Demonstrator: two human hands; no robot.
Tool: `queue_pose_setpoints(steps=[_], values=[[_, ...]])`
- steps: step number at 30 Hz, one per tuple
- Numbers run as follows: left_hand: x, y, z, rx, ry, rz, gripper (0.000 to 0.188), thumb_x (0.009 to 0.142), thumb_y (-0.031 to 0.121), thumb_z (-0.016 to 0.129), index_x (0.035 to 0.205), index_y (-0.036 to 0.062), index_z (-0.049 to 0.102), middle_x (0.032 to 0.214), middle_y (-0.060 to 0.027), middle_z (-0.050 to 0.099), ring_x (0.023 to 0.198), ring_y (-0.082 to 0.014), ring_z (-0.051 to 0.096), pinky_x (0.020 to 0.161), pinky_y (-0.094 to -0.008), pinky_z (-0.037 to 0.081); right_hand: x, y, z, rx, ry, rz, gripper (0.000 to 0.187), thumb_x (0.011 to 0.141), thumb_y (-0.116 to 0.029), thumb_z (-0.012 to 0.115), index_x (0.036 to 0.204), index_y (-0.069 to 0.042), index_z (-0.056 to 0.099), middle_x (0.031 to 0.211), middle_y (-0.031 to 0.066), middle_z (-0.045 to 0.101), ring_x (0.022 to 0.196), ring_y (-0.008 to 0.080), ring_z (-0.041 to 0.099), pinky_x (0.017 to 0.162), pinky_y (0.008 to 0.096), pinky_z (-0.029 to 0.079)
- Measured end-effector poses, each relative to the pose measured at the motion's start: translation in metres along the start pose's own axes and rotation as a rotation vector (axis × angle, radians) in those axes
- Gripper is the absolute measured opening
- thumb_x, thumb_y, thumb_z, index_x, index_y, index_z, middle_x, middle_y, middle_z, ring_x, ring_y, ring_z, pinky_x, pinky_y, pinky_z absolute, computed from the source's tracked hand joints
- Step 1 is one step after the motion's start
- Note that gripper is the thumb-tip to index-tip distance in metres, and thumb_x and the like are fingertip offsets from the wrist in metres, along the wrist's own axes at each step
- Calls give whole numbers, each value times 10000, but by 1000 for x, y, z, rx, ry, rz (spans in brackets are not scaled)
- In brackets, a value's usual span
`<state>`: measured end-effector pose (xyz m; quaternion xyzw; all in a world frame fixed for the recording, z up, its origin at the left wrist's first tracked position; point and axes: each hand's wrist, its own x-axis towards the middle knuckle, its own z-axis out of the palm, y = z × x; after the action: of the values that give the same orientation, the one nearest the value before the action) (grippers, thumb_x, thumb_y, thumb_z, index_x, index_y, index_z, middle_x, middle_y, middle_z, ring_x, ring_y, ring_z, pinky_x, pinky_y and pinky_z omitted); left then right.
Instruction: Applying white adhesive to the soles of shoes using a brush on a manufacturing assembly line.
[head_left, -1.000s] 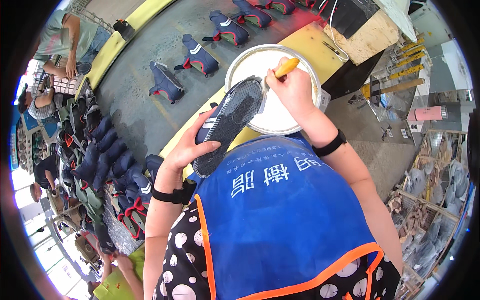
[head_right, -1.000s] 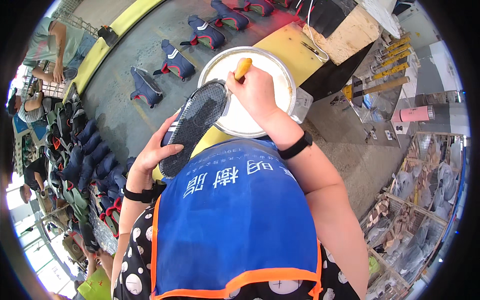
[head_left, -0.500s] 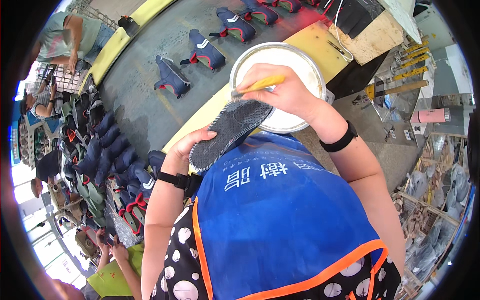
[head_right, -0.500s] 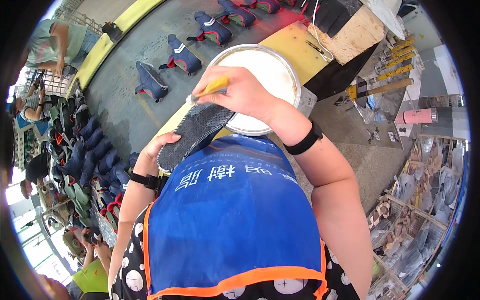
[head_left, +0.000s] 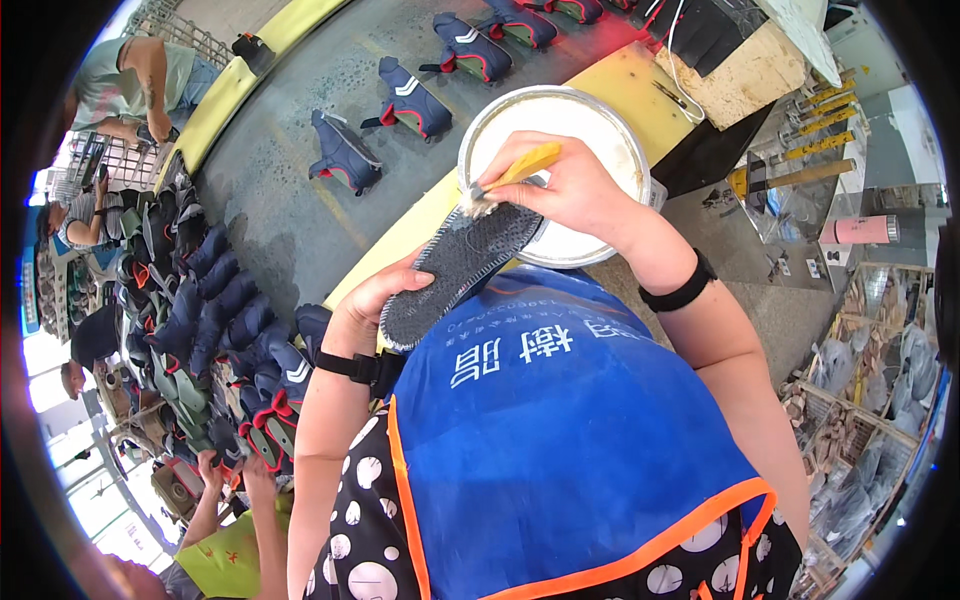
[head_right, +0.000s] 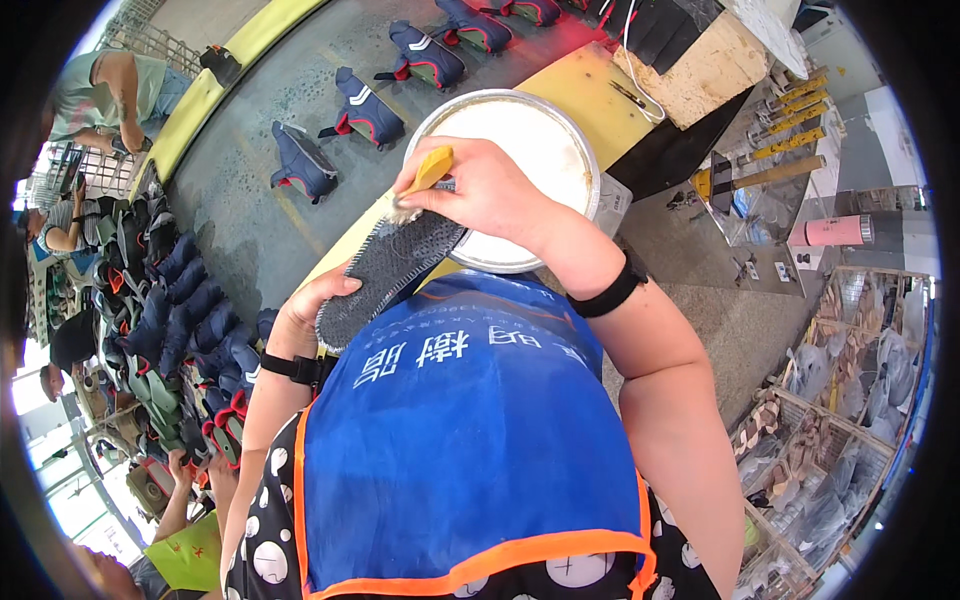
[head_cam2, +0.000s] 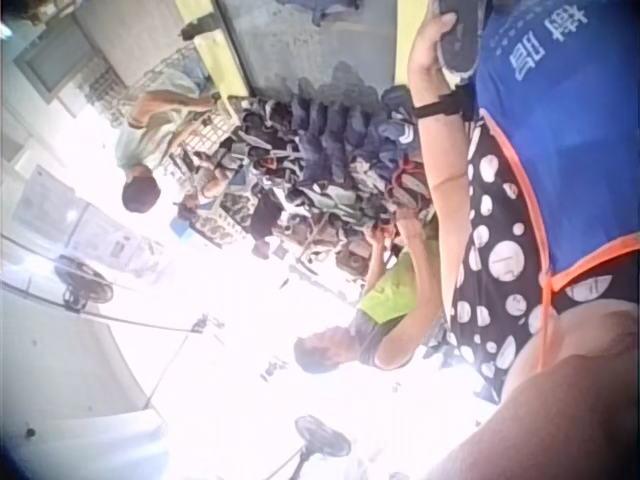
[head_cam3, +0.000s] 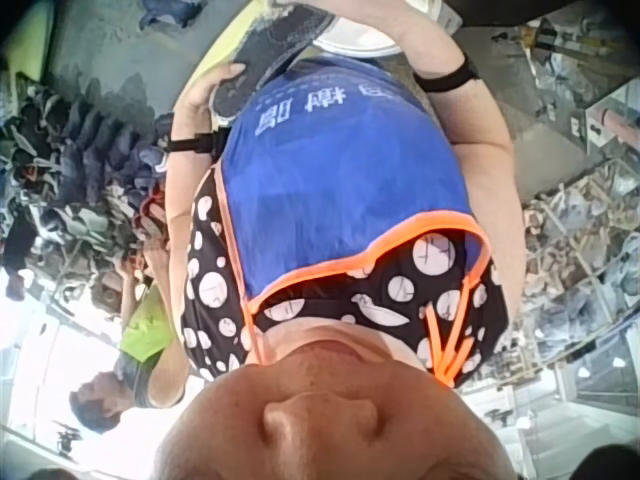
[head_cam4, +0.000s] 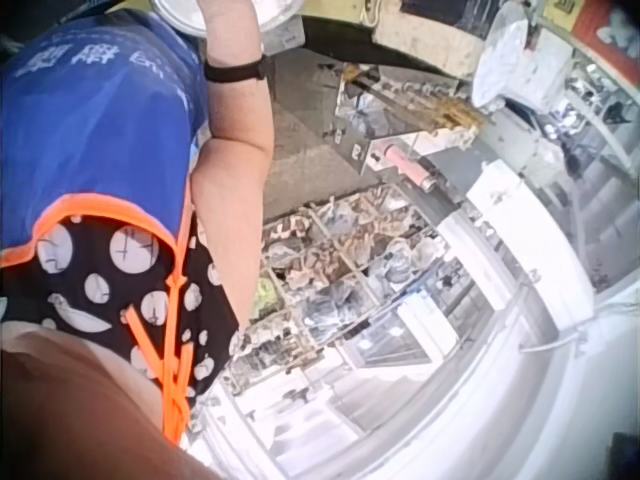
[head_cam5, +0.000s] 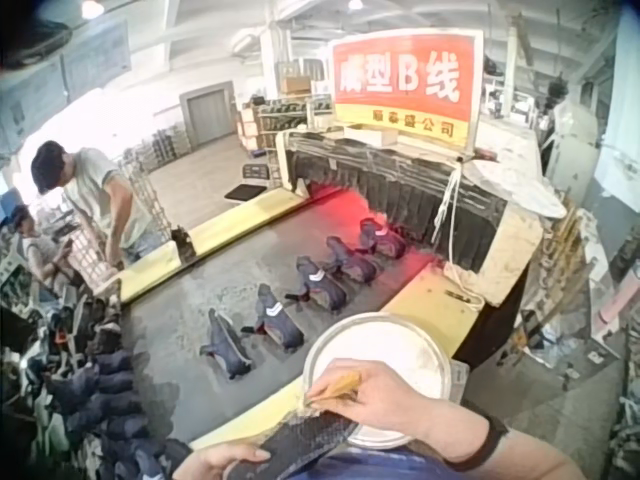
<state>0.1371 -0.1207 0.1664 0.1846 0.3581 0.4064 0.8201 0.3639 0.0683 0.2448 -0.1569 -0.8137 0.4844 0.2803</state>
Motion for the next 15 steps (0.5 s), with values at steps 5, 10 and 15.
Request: queue_pose_setpoints(steps=[5,10,15], values=[[-4,-3,-6,90,-5,80,849,823,255,674,1532,-12,291,1449,-159,488,1312,-225,497,1110,-328,380,-4,30,-25,-436,76,324,195,828,-243,751,878,-55,735,799,116,709,730,232,689,697,334,525],[-10,-8,-14,55,44,168,843,836,242,665,1544,6,273,1466,-150,469,1330,-225,476,1126,-335,361,-1,21,7,-410,276,369,231,859,-252,723,830,-29,669,700,135,673,644,275,674,610,373,510],[-12,-25,-39,-31,219,313,761,885,200,630,1544,35,285,1431,-139,508,1277,-226,534,1091,-340,416,-3,9,47,-225,113,337,249,881,-177,711,754,-16,571,637,108,613,583,203,632,568,353,490]])
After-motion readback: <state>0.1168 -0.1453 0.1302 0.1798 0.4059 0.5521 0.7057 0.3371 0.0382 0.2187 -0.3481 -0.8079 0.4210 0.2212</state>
